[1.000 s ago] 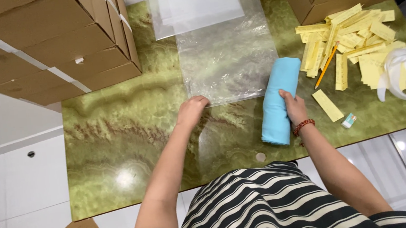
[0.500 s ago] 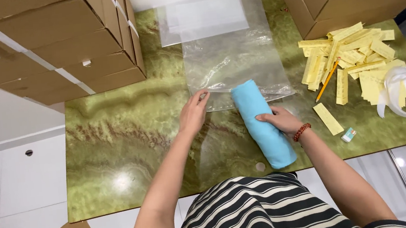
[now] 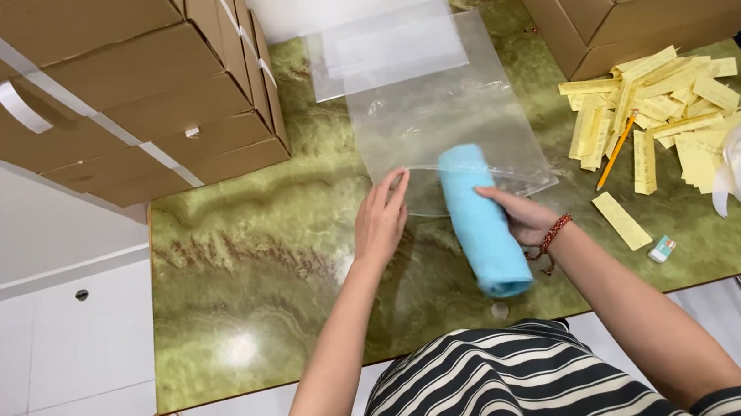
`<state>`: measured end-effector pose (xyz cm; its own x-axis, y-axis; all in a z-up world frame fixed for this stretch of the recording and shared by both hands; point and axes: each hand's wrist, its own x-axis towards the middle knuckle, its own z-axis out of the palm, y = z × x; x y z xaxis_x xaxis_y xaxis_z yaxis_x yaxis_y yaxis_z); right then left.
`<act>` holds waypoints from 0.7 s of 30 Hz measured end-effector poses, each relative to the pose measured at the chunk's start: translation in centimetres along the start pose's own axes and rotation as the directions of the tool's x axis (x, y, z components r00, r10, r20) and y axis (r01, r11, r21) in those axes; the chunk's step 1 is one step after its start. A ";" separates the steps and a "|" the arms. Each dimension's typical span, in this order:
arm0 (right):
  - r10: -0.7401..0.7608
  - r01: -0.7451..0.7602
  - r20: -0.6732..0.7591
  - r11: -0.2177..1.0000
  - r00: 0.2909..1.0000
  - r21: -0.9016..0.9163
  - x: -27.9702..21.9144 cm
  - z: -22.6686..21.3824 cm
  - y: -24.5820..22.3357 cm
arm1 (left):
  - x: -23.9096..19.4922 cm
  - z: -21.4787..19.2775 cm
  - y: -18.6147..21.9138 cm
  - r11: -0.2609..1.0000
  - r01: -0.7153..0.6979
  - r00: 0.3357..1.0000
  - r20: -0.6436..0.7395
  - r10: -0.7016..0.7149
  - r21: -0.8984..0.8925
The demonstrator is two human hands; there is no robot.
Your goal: The person ties a white ribbon into a bow on a cardboard box, then writes on a yellow label attached to the box using a pencil. They place the box on a stack, then wrap a rolled blue towel in a clear plastic bag and place it into another cardboard box.
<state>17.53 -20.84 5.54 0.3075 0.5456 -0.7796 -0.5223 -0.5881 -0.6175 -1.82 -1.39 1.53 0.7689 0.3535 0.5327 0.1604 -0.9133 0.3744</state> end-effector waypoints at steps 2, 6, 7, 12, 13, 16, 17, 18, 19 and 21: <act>-0.078 0.065 0.023 0.937 0.997 0.343 3.0 -1.9 0.9 | -1.1 -0.9 0.7 0.991 -0.079 0.997 0.014 0.078 0.107; -0.165 0.086 0.077 0.794 0.983 0.602 1.7 -0.5 0.5 | -4.7 -0.7 1.5 0.984 -0.105 0.994 0.045 0.100 0.143; -0.175 0.101 0.056 0.767 0.983 0.634 1.9 -0.5 0.9 | -5.6 -0.4 2.0 0.985 -0.112 0.993 0.053 0.105 0.131; -0.158 0.147 -0.051 0.686 0.986 0.712 3.6 0.9 1.7 | -7.8 -1.9 4.6 0.973 -0.187 0.981 -0.021 0.192 0.135; -0.151 0.145 -0.060 0.651 0.987 0.746 4.2 1.2 2.0 | -8.1 -2.5 5.4 0.970 -0.208 0.976 -0.039 0.214 0.124; -0.169 0.163 -0.075 0.598 0.983 0.785 4.3 2.6 1.5 | -8.7 -4.1 6.8 0.967 -0.223 0.970 -0.073 0.233 0.126; -0.198 0.182 -0.079 0.579 0.977 0.795 4.1 3.1 1.4 | -9.1 -4.5 7.2 0.965 -0.220 0.968 -0.087 0.234 0.144; -0.186 0.176 -0.080 0.586 0.979 0.791 3.5 3.2 1.1 | -10.1 -4.1 6.7 0.969 -0.208 0.972 -0.086 0.221 0.137; -0.173 0.156 -0.056 0.648 0.983 0.745 3.0 3.3 0.7 | -11.0 -3.7 6.3 0.975 -0.186 0.976 -0.094 0.198 0.119; -0.148 0.129 -0.033 0.707 0.988 0.695 2.6 3.3 1.2 | -12.8 -3.8 5.9 0.983 -0.158 0.981 -0.097 0.167 0.096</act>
<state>15.05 -18.18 3.12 0.4073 0.6065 -0.6828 -0.8826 0.0691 -0.4651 -13.05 -10.55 -0.12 0.7211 0.2135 0.6591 0.0950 -0.9728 0.2112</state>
